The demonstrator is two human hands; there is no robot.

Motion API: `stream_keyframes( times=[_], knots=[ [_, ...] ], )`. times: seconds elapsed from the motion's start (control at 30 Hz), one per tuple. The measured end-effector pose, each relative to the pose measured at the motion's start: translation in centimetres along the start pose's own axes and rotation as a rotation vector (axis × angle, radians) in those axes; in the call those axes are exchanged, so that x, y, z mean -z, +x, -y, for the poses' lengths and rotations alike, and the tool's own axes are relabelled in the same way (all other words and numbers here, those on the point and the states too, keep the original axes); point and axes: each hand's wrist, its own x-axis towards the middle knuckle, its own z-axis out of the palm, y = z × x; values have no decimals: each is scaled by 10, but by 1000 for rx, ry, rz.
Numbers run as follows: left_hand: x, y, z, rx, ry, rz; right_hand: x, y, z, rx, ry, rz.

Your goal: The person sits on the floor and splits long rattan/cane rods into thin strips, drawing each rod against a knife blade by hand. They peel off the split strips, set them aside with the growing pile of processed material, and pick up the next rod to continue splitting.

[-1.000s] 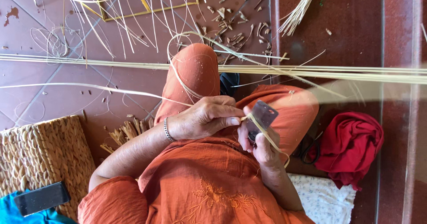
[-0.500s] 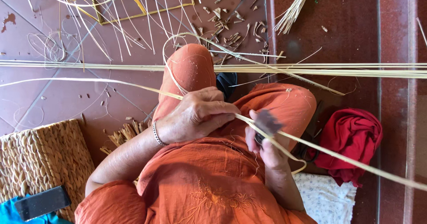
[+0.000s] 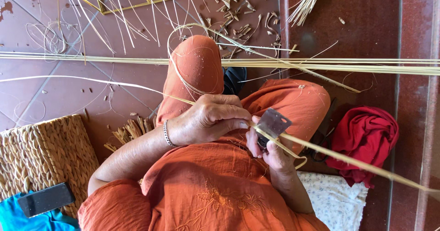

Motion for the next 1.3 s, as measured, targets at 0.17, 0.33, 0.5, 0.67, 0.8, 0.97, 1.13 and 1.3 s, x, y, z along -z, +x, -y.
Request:
stream_keyframes(
  times=[0.17, 0.33, 0.5, 0.67, 0.8, 0.97, 1.13, 1.3],
  knots=[
    [-5, 0, 2, -47, -20, -4, -3, 0, 1, 9, 16, 7],
    [-3, 0, 1, -60, -17, 16, 0, -2, 4, -3, 45, 27],
    [-4, 1, 2, -58, -15, 4, 0, -7, 0, -5, -46, -14],
    [-6, 0, 4, -66, -42, -7, 0, -8, -5, -5, 32, 19],
    [-6, -2, 4, -46, -25, -9, -1, -3, -5, 11, 69, 5],
    [-5, -3, 4, 0, -42, -12, -8, 14, -7, -7, 134, 11],
    [-4, -2, 6, 39, -56, -26, -7, 22, -6, 6, 90, 9],
    [8, -4, 5, 73, -10, 7, 4, 18, 2, 28, 175, 68]
  ],
)
